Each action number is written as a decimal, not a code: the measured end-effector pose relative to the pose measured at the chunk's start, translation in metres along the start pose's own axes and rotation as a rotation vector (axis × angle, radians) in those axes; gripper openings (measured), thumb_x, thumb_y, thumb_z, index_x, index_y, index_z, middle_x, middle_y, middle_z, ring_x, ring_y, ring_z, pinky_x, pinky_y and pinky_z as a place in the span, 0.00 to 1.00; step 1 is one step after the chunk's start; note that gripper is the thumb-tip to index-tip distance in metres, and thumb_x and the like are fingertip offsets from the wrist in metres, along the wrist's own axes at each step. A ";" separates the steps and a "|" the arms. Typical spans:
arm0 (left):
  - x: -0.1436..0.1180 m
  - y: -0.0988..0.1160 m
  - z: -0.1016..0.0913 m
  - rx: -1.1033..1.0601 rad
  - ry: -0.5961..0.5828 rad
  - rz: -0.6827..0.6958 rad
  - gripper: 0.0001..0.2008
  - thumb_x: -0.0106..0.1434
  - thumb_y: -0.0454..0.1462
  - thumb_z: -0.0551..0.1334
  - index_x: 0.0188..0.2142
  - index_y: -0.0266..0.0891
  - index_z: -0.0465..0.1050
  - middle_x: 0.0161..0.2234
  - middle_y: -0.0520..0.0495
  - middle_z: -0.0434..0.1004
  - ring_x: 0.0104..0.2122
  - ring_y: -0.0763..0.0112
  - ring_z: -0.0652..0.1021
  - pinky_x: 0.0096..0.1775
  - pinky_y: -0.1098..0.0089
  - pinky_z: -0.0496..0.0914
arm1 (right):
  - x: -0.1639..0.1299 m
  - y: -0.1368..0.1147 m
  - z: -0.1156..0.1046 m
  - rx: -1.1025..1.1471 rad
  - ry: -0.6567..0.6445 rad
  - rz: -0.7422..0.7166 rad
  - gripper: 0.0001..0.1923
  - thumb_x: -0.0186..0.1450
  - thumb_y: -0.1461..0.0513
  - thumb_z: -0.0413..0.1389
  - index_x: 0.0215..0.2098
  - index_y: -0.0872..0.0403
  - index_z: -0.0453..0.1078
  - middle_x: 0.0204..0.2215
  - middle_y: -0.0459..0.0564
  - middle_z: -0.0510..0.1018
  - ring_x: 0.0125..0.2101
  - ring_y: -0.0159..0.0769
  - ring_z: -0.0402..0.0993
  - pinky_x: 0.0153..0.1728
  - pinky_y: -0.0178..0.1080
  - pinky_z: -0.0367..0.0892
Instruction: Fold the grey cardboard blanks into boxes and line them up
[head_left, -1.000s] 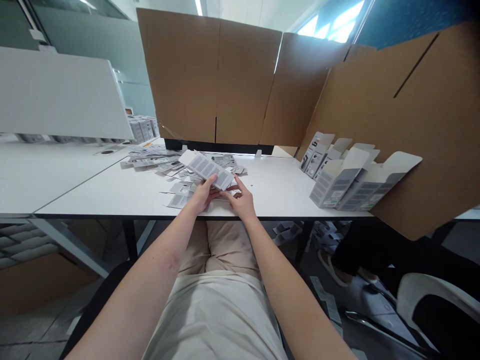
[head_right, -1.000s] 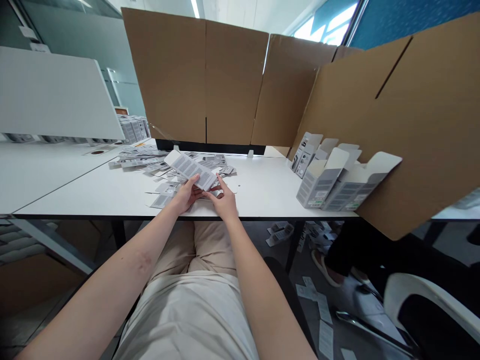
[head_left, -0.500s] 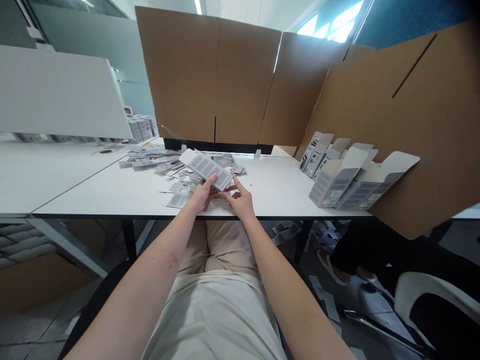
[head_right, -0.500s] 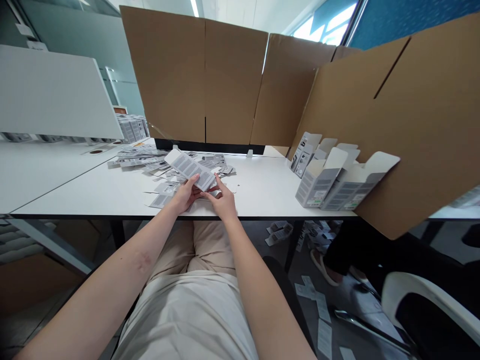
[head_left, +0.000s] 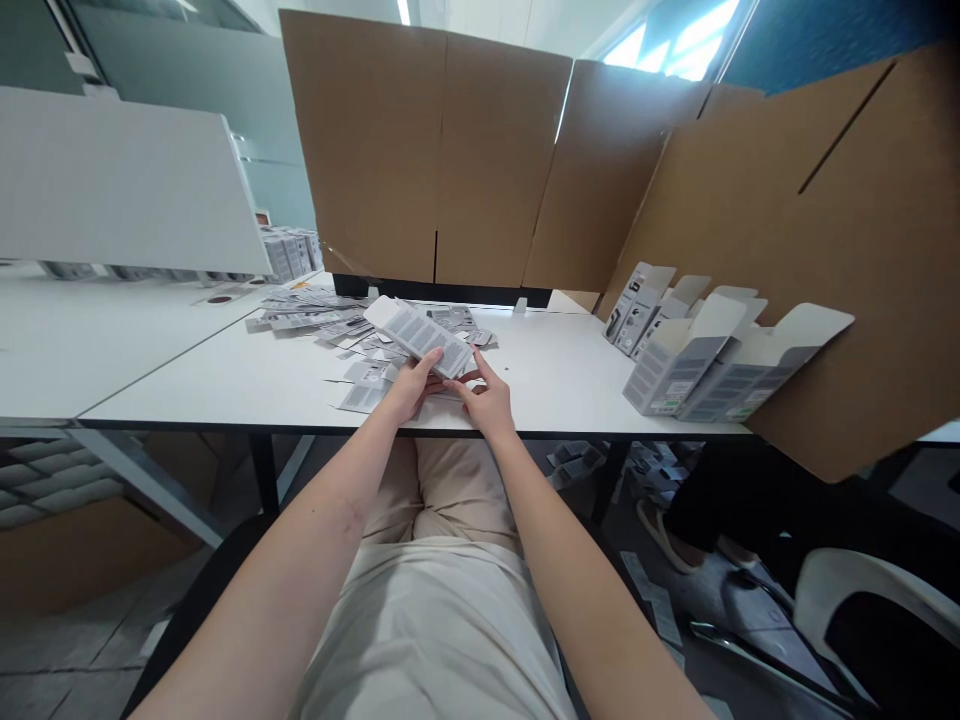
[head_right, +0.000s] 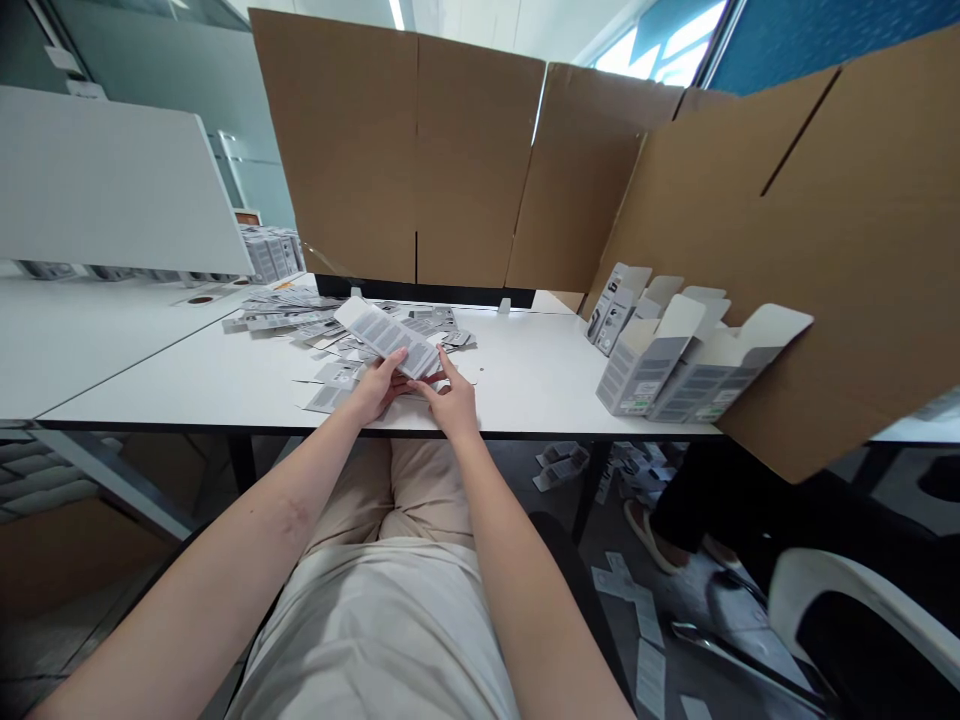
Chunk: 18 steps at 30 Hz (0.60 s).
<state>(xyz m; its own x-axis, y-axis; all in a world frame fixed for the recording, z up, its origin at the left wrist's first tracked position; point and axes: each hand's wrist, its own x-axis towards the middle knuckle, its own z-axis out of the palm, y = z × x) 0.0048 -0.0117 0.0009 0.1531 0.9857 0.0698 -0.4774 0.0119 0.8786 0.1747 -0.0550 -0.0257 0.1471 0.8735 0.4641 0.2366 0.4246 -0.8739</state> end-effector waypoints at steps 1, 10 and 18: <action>0.000 0.000 0.000 0.000 -0.003 0.000 0.22 0.71 0.44 0.80 0.58 0.36 0.82 0.49 0.36 0.94 0.40 0.58 0.93 0.40 0.65 0.88 | 0.000 0.000 0.000 -0.005 0.003 0.001 0.54 0.66 0.46 0.78 0.85 0.45 0.70 0.39 0.43 0.89 0.19 0.29 0.71 0.26 0.38 0.72; -0.002 0.002 0.000 0.011 -0.027 -0.001 0.24 0.73 0.46 0.78 0.60 0.35 0.82 0.50 0.35 0.94 0.42 0.57 0.92 0.40 0.65 0.88 | 0.000 0.003 0.000 -0.006 -0.048 -0.020 0.57 0.67 0.49 0.78 0.88 0.44 0.65 0.37 0.41 0.87 0.20 0.30 0.72 0.26 0.37 0.71; 0.001 0.000 -0.001 0.015 -0.009 0.001 0.24 0.70 0.44 0.81 0.59 0.37 0.82 0.50 0.36 0.93 0.43 0.56 0.93 0.43 0.63 0.89 | -0.001 0.001 0.000 -0.032 -0.011 0.006 0.55 0.69 0.49 0.77 0.88 0.43 0.64 0.38 0.41 0.88 0.21 0.31 0.71 0.27 0.37 0.72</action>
<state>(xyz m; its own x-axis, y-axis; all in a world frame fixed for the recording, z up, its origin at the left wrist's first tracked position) 0.0046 -0.0106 0.0005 0.1606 0.9842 0.0746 -0.4641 0.0086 0.8857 0.1744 -0.0551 -0.0266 0.1383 0.8786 0.4571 0.2666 0.4115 -0.8716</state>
